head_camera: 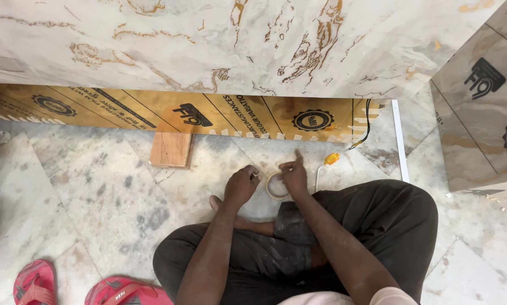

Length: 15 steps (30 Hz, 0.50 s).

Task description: The person sits on the floor and applies small pieces of masking tape to the bottom edge of a large marble-patterned slab. They tear pieces from a roll and press them onto the surface, working along the length of the slab.

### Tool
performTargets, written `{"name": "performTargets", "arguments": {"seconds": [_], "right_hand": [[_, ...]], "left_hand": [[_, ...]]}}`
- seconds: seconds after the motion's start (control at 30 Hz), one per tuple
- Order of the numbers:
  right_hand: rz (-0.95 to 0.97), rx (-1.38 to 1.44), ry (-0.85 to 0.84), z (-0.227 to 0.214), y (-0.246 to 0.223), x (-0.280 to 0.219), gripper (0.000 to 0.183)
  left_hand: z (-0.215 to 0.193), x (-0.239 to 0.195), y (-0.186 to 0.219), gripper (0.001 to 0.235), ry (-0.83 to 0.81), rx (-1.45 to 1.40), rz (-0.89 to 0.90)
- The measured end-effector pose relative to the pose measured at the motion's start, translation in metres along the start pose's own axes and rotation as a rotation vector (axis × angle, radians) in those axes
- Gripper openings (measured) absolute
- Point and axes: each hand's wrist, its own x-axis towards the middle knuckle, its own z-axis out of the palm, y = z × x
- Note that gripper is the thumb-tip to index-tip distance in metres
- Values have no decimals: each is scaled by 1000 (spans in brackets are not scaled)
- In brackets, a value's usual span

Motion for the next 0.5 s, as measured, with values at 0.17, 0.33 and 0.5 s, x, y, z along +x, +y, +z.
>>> {"name": "performTargets", "arguments": {"seconds": [0.17,0.33,0.5], "right_hand": [[114,405,16,-19,-20,22,94],[74,521,11,-30,-38,36,92],[-72,507,-59,-33,-38,38,94]], "left_hand": [[0,-3,1,32,-60,27,-13],[-1,-4,2,33,-81,23,8],[-2,-4,5,34,-107,36,-17]]}}
